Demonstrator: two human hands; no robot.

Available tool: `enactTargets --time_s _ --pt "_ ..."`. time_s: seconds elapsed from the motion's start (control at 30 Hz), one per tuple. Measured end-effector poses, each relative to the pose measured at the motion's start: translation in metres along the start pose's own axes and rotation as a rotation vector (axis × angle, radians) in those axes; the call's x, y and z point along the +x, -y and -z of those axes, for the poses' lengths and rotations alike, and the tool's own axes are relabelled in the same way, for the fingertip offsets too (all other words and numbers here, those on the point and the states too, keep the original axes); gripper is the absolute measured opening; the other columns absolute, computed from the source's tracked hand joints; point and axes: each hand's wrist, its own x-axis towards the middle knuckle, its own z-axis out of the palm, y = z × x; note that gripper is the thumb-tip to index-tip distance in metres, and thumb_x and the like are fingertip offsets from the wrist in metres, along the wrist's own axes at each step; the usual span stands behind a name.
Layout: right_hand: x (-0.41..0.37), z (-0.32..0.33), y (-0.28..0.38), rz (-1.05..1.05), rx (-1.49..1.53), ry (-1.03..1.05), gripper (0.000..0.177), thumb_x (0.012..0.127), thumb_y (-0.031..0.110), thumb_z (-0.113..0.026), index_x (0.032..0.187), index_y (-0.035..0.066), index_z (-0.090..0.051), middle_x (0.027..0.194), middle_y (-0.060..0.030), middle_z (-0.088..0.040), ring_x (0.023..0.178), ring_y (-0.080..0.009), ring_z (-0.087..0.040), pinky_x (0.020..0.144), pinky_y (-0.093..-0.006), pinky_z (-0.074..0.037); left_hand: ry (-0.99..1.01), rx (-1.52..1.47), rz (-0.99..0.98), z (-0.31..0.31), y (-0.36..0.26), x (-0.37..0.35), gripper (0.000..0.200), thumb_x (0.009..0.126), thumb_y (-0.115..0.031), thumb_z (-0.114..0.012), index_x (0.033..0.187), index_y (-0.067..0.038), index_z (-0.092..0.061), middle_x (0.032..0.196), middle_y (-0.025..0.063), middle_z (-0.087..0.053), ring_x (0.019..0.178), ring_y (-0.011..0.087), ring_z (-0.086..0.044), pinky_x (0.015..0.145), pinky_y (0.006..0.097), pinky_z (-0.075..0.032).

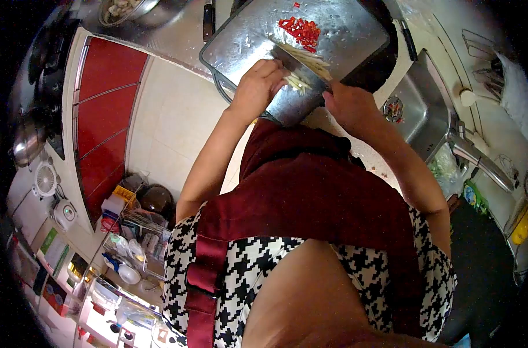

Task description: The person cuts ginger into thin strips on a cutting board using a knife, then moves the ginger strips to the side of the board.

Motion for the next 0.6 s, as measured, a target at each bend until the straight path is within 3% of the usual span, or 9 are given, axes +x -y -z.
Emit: enactTargets --time_s 0.27,0.43,0.6 --pt "0.049 -0.007 0.017 0.101 0.114 -0.154 0.03 0.093 0.029 -0.051 0.099 0.0 -0.057 0.084 -0.0238 -0.064 0.078 -0.0422 -0.063 0.068 -0.0513 -0.049 -0.024 -0.005 0.008 -0.001 -0.002 -0.002 0.021 0.074 -0.008 -0.07 0.095 -0.005 -0.067 0.103 0.0097 -0.063 0.095 0.0284 -0.058 0.083 0.0365 -0.049" --pt "0.045 0.018 0.016 0.082 0.087 -0.176 0.028 0.093 0.028 -0.051 0.105 0.004 -0.058 0.084 -0.0227 -0.065 0.078 -0.0418 -0.063 0.068 -0.051 -0.049 -0.075 -0.008 0.016 0.0 -0.009 -0.005 0.025 0.074 -0.007 -0.07 0.098 -0.006 -0.065 0.099 0.0097 -0.062 0.095 0.0291 -0.059 0.083 0.0374 -0.049" --pt "0.011 0.023 0.009 0.152 0.083 -0.291 0.026 0.093 0.028 -0.05 0.104 0.005 -0.057 0.079 -0.0214 -0.065 0.074 -0.0414 -0.063 0.067 -0.0521 -0.05 -0.243 -0.115 0.119 0.006 -0.014 -0.012 0.026 0.076 -0.006 -0.074 0.1 -0.004 -0.062 0.11 0.0121 -0.055 0.089 0.029 -0.061 0.072 0.0352 -0.053"
